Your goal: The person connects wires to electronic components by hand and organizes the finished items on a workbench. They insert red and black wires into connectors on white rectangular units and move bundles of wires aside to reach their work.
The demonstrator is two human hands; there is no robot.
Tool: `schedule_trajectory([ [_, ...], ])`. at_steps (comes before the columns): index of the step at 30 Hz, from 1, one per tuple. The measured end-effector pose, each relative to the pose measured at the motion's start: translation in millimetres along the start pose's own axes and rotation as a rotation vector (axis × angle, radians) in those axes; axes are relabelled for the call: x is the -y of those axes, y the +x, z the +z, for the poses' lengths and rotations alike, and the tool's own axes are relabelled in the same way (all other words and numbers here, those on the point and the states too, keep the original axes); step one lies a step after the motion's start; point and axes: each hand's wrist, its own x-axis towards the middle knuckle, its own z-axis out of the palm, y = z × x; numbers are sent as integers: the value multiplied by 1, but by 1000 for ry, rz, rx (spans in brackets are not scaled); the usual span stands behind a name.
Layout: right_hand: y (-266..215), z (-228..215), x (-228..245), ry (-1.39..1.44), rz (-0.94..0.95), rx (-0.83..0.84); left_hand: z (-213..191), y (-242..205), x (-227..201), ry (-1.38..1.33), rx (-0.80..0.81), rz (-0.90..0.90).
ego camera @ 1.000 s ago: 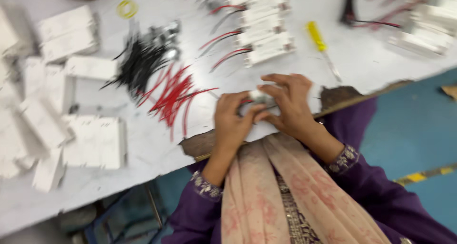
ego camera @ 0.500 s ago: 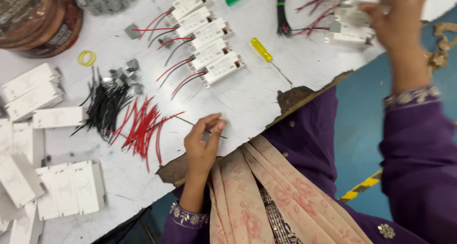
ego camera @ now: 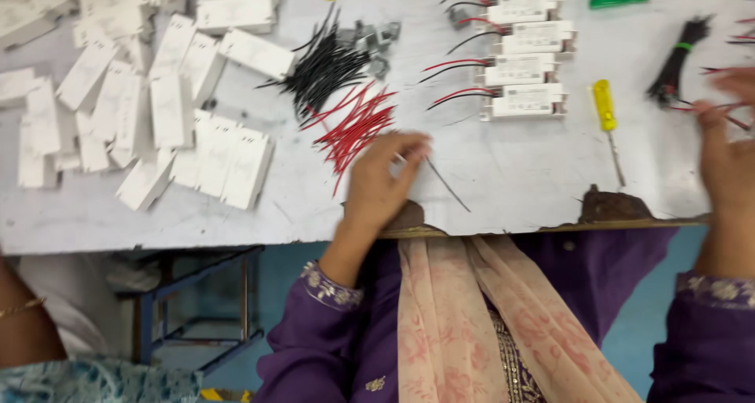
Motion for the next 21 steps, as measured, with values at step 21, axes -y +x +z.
schedule_trajectory([
  [21,-34,-123,155,571,-36,376,-26,81,36,608,-76,215],
])
